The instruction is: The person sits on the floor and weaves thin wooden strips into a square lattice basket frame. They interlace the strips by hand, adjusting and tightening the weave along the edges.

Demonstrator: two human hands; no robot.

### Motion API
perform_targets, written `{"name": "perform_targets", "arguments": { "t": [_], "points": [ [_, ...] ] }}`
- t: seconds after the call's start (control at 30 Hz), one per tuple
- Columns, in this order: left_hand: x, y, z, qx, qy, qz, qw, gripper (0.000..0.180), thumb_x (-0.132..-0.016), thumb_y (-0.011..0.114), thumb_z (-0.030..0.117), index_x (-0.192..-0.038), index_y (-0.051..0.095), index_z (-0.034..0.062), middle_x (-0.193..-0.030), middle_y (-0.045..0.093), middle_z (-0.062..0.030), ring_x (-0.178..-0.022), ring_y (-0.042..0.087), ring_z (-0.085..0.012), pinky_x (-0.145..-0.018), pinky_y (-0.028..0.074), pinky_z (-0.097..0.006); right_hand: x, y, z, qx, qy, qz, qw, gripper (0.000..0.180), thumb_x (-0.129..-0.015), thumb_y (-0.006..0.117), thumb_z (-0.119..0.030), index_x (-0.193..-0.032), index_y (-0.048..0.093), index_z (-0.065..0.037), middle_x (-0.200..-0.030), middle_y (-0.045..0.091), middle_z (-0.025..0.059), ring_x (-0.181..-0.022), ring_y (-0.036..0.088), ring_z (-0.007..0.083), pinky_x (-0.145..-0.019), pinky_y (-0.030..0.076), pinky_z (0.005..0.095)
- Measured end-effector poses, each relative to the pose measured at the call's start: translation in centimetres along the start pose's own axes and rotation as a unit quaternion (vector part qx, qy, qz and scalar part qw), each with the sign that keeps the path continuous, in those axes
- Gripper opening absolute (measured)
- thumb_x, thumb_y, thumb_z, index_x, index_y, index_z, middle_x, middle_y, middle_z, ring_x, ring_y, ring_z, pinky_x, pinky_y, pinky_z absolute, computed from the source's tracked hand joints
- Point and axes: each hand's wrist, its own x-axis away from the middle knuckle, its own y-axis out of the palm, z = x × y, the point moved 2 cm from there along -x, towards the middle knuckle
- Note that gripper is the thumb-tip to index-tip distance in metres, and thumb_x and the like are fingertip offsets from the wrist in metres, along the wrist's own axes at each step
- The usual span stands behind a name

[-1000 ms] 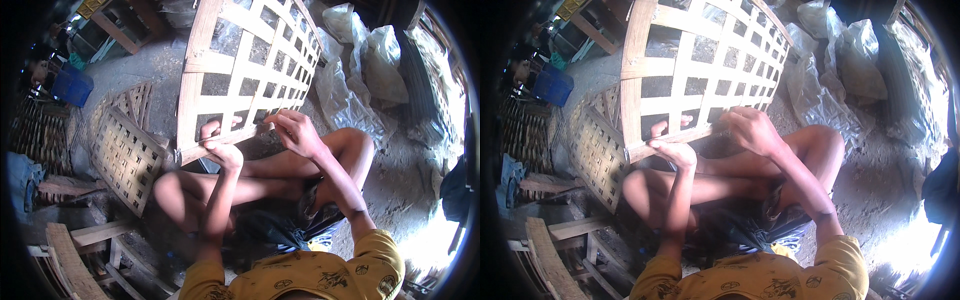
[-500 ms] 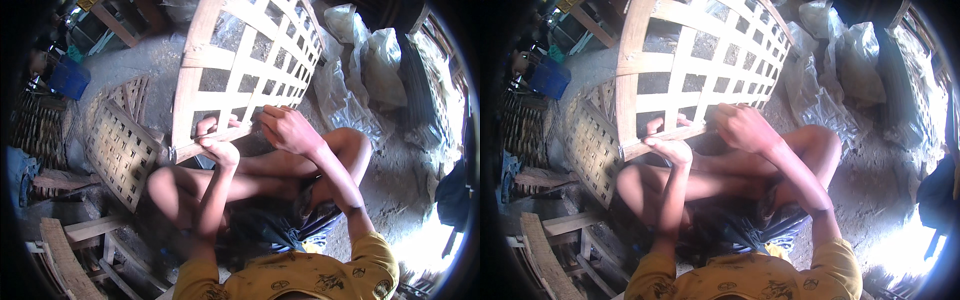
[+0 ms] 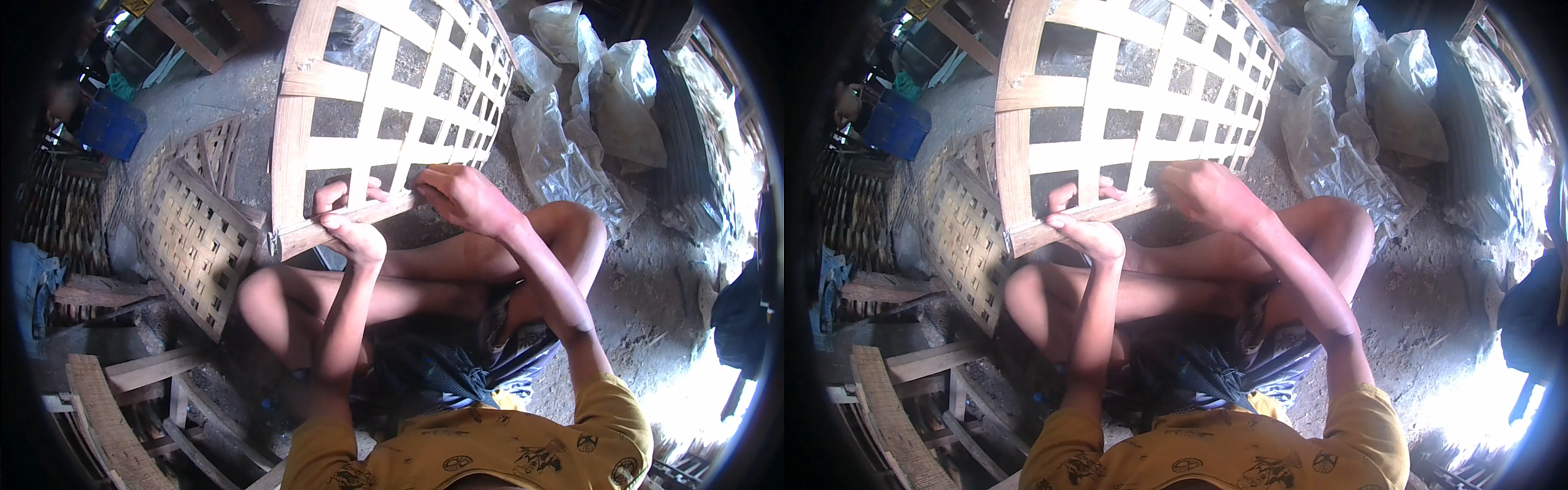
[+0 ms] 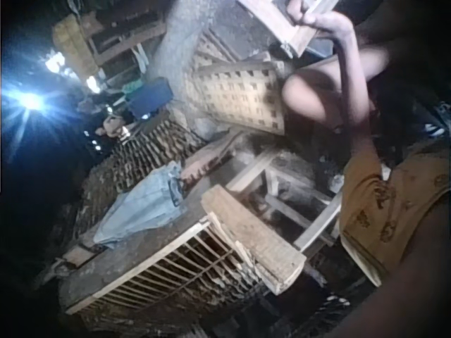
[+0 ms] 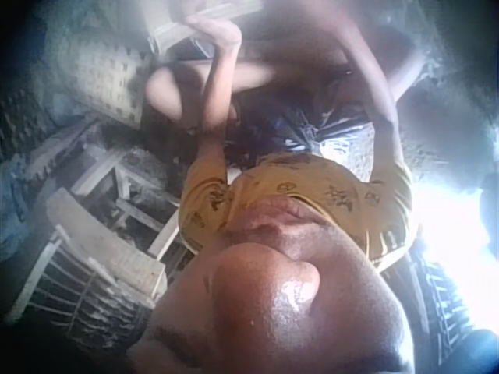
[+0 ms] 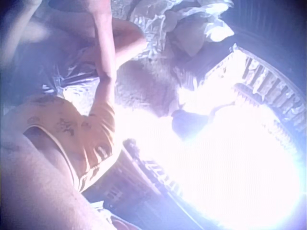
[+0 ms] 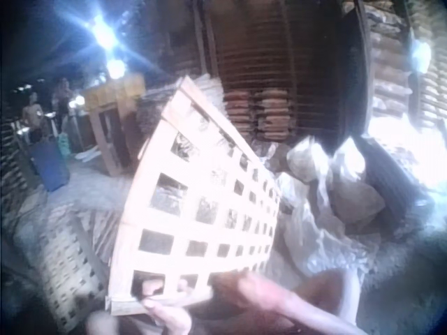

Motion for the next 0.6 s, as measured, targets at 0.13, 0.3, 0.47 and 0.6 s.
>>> {"name": "perform_targets", "arguments": {
  "t": [0.13, 0.3, 0.47, 0.6],
  "points": [
    [0.2, -0.2, -0.2, 0.016, -0.012, -0.004, 1.000, 0.071, -0.106, 0.016, 0.067, -0.107, 0.047, 0.0030, -0.083, 0.065, -0.0202, -0.060, 0.066, -0.0240, -0.073, 0.057, -0.039, 0.7, -0.9, -1.3, -0.005, 0.023, 0.087, 0.996, 0.012, -0.097, 0.062, -0.003, -0.108, 0.066, 0.000, -0.090, 0.069, 0.0169, -0.086, 0.069, 0.0354, -0.076, 0.055, 0.0435],
    [0.7, -0.4, -0.2, 0.017, -0.020, -0.012, 1.000, 0.071, -0.106, 0.018, 0.067, -0.107, 0.046, 0.0020, -0.084, 0.066, -0.0213, -0.060, 0.066, -0.0246, -0.069, 0.057, -0.039, 2.3, -2.7, -1.1, -0.017, 0.085, 0.068, 0.994, 0.010, -0.096, 0.067, -0.007, -0.103, 0.069, 0.000, -0.087, 0.069, 0.0151, -0.079, 0.070, 0.0312, -0.071, 0.055, 0.0386],
    [0.8, 0.1, -0.2, 0.065, -0.009, -0.002, 0.998, 0.067, -0.105, 0.031, 0.067, -0.108, 0.048, 0.0021, -0.083, 0.067, -0.0176, -0.063, 0.067, -0.0210, -0.061, 0.053, -0.033, 2.6, -3.1, -1.5, 0.026, 0.029, 0.065, 0.997, 0.012, -0.094, 0.065, -0.005, -0.103, 0.071, 0.000, -0.079, 0.067, 0.0146, -0.070, 0.068, 0.0249, -0.067, 0.054, 0.0372],
    [0.7, -0.1, -0.1, 0.026, 0.010, -0.018, 0.999, 0.068, -0.106, 0.024, 0.066, -0.108, 0.046, 0.0017, -0.083, 0.066, -0.0191, -0.062, 0.066, -0.0233, -0.064, 0.056, -0.036, 2.6, -3.0, -1.3, -0.066, 0.066, 0.050, 0.994, 0.019, -0.094, 0.058, -0.001, -0.108, 0.071, 0.000, -0.078, 0.065, 0.0147, -0.065, 0.063, 0.0242, -0.066, 0.052, 0.0372]
  ]
}}
